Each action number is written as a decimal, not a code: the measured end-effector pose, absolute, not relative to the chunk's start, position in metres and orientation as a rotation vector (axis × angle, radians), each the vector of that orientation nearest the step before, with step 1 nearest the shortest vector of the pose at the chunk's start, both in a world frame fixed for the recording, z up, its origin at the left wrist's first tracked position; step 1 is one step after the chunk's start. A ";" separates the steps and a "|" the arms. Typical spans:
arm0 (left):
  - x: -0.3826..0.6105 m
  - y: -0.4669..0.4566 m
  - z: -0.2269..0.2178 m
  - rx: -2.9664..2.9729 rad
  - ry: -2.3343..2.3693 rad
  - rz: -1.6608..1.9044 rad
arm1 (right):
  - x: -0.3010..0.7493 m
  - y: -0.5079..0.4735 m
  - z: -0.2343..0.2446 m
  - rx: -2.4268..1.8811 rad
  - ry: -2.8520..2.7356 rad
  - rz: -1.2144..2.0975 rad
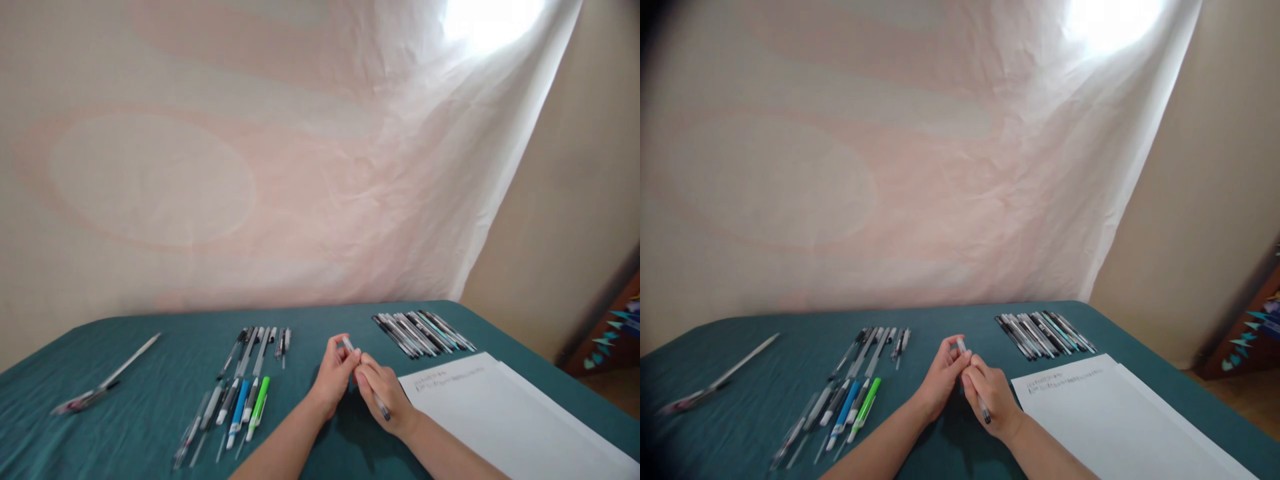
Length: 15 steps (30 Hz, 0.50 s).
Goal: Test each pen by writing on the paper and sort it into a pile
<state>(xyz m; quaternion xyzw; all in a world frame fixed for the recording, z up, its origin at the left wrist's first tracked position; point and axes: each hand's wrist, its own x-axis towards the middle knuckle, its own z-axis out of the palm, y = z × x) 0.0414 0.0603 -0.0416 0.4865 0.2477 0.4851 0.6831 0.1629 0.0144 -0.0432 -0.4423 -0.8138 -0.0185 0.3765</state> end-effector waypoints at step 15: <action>0.032 0.080 -0.053 0.974 0.892 1.438 | 0.162 0.005 -0.025 -1.141 -2.127 0.106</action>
